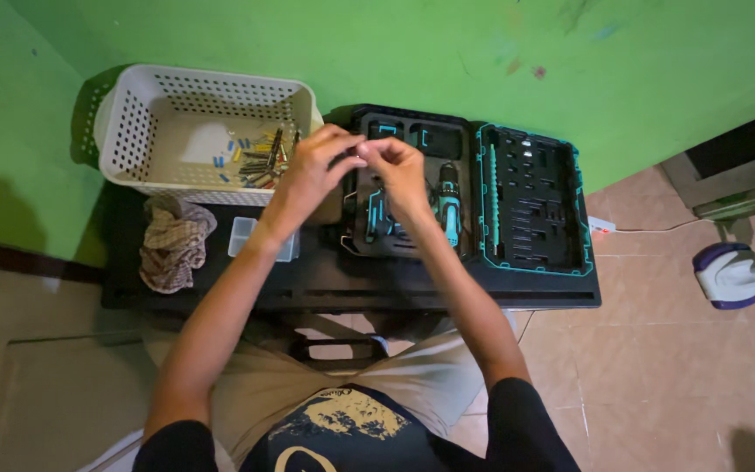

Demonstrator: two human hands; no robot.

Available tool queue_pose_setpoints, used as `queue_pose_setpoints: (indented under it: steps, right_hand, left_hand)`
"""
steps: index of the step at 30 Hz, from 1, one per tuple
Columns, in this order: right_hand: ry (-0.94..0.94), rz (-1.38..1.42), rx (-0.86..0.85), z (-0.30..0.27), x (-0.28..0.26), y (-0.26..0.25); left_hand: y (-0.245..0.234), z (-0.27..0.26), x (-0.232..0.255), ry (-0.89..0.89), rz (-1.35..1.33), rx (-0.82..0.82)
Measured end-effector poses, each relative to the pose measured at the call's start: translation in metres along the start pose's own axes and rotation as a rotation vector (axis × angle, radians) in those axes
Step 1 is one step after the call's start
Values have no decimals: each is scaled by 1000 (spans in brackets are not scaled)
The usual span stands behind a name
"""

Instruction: The person opens a teal toolbox, removes screws, drill bits, a charger, and a cordless drill, placing them into a white basket. They then wipe the inside of the toolbox with a cloth.

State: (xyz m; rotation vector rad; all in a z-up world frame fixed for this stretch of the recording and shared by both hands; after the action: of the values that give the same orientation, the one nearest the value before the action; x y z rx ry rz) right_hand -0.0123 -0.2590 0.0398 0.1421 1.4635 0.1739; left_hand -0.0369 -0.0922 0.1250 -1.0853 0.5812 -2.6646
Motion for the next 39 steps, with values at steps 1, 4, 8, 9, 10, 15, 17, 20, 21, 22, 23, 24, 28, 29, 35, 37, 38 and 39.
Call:
queue_pose_setpoints:
  steps: [1,4,8,9,10,15,17,20,21,22,23,24,28,29,35,37,38,39]
  right_hand:
    - [-10,13,-16,-3,0,6]
    - [-71,-104,-94,-5,5,-1]
    - [-193,-675,155,6,17,-91]
    - [-133,-658,238,22,22,-125]
    - [-323,-675,275,25,14,-161]
    - [-398,-1039,753,32,14,-316]
    - [-277,-1039,783,29,24,-342]
    - [-284,-1051,768,35,29,-344]
    - [-282,-1103,795,37,30,-343]
    - [-280,-1156,821,40,30,-342]
    - [-280,-1209,847,43,28,-340]
    - [-220,-1234,817,48,29,-340]
    - [-110,-1317,790,59,20,-340]
    - [-115,-1335,804,61,17,-339]
    - [105,-1429,689,77,16,-341]
    - [143,-1463,634,82,17,-340]
    - [163,-1479,608,84,18,-339]
    - [130,-1537,539,88,20,-335]
  left_hand:
    - [-3,-1,-1,13,38,22]
    - [-8,-10,-19,19,87,21]
    - [-17,-25,-84,-202,129,39]
    - [-24,-33,-105,-279,130,43]
    - [-30,-42,-125,-357,131,47]
    - [-31,-68,-201,-463,454,-149]
    - [-21,-72,-220,-474,512,-179]
    - [-9,-75,-238,-516,518,-203]
    - [-7,-74,-241,-528,512,-229]
    - [-6,-75,-243,-540,506,-254]
    - [-6,-74,-242,-536,519,-242]
    - [-7,-73,-240,-531,532,-230]
    - [-8,-70,-228,-472,566,-167]
    - [-10,-69,-226,-462,569,-143]
    - [-11,-65,-216,-435,584,-103]
    - [-13,-63,-213,-445,595,-89]
    - [-14,-61,-212,-443,590,-81]
    - [-14,-60,-212,-441,584,-75]
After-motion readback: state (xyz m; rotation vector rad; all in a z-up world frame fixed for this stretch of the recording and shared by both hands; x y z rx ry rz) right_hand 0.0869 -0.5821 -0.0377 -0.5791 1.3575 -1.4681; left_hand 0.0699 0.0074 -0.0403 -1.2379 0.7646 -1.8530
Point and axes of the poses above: each hand's wrist, its own z-axis towards the middle knuckle, its own y-axis out of the palm, x = y × z, the point moved 5 cm from there along z, towards the middle knuckle, and after that the axes turned 3 degrees about x, right-handed, at the moved point
